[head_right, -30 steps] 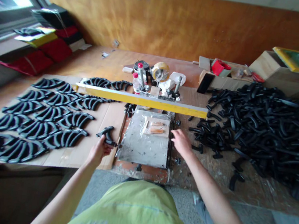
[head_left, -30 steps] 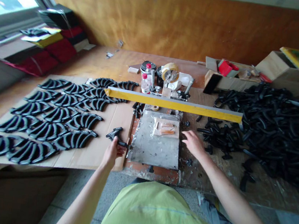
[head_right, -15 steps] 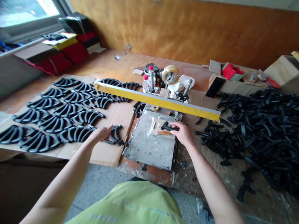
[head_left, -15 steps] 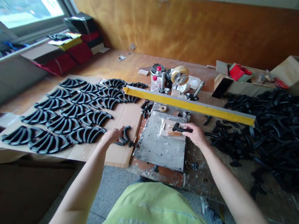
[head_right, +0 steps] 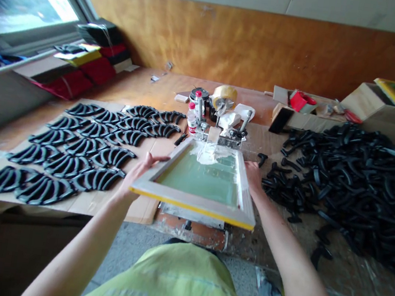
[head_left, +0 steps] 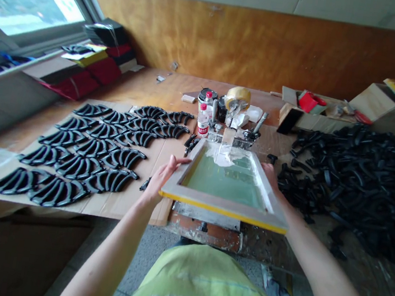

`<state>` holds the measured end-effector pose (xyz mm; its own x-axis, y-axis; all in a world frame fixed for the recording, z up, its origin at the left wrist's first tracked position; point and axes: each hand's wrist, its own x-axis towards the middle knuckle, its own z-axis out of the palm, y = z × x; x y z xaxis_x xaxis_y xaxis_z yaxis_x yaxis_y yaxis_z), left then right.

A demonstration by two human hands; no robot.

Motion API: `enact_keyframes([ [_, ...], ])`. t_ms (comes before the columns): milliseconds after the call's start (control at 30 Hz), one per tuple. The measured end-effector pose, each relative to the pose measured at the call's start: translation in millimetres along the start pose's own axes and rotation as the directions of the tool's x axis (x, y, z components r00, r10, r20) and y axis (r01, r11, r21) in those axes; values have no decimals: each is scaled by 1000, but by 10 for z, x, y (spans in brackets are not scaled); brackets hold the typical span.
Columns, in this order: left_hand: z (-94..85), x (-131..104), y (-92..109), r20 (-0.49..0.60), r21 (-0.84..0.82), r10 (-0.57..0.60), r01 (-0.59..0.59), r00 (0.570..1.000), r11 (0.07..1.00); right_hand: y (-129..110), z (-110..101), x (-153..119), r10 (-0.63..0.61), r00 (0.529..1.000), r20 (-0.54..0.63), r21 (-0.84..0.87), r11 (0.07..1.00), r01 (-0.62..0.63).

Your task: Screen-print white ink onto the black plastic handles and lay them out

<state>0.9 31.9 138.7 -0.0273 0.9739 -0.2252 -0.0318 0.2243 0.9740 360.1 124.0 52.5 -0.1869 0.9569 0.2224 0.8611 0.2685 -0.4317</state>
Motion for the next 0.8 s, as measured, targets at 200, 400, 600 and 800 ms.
enact_keyframes([
  [200,-82,-64,-1109,4,54,-169,169,986,984,-488,25,668,-165,973,-162,-142,980,142],
  [400,-29,9,-1375,-59,137,-206,212,977,968,-1070,250,835,-173,977,121,-244,949,198],
  [600,-8,-8,-1358,-32,53,-185,186,982,981,-891,262,660,-88,966,243,-201,970,139],
  [800,-9,-2,-1398,-23,56,-212,213,977,975,-867,439,500,-189,971,149,-273,936,224],
])
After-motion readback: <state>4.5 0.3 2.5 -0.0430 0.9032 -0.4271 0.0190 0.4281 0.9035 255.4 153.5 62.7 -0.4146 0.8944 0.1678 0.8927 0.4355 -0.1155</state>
